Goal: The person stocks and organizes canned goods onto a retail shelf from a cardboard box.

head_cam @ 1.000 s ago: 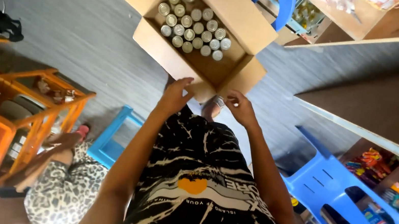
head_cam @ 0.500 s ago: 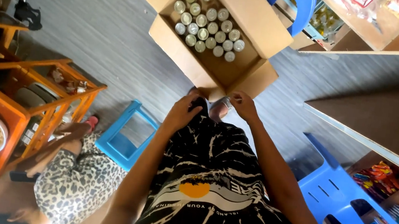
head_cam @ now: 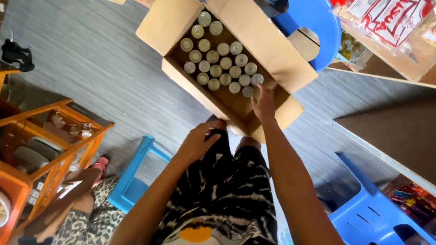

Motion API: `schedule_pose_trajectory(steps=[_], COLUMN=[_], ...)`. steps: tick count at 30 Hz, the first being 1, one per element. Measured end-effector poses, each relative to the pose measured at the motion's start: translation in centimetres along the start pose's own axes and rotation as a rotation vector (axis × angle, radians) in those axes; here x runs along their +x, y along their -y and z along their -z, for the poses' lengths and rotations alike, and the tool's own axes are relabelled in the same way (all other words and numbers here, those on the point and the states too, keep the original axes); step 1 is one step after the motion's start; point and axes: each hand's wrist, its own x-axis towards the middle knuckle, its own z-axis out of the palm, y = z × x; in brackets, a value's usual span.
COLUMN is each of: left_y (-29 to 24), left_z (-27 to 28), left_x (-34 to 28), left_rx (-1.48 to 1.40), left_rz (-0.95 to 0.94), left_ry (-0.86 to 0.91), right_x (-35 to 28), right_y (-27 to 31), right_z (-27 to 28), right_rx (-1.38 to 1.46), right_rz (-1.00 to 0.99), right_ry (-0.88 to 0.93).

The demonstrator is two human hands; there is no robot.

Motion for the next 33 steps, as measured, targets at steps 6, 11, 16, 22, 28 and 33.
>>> schedule_pose_trajectory(steps=[6, 11, 16, 22, 28, 33], left_y=[0.9, 0.5, 1.7, -2.4, -17.6, -24.7], left_z=[-0.7, -1.5, -2.8, -2.2, 0.7, 0.1], left_x=[0.2, -0.7, -0.7, 2.0, 3.7, 4.2], left_rx=[-0.034, -0.039, -0.030, 0.075, 0.138, 0.114], left_rz=[-0.009, 0.147, 0.099, -0.179, -0.627, -0.800], left_ry=[-0.098, -0.136, -0.141, -0.160, -0.186, -0.115], right_x=[6.6, 8.2, 5.9, -1.4, -8.0, -11.4], right_y=[0.1, -5.1, -2.7, 5.0, 12.9, 22.1], right_z=[-2.0, -7.8, -2.5, 12.0, 24.1, 33.0], right_rx=[-0.040, -0.176, -0.085, 0.263, 0.665, 0.548], right_rz=[-0.318, -0.176, -0.109, 0.112, 0.025, 0.159], right_ry=[0.158, 0.061, 0.019, -0.183, -0.082, -0.228])
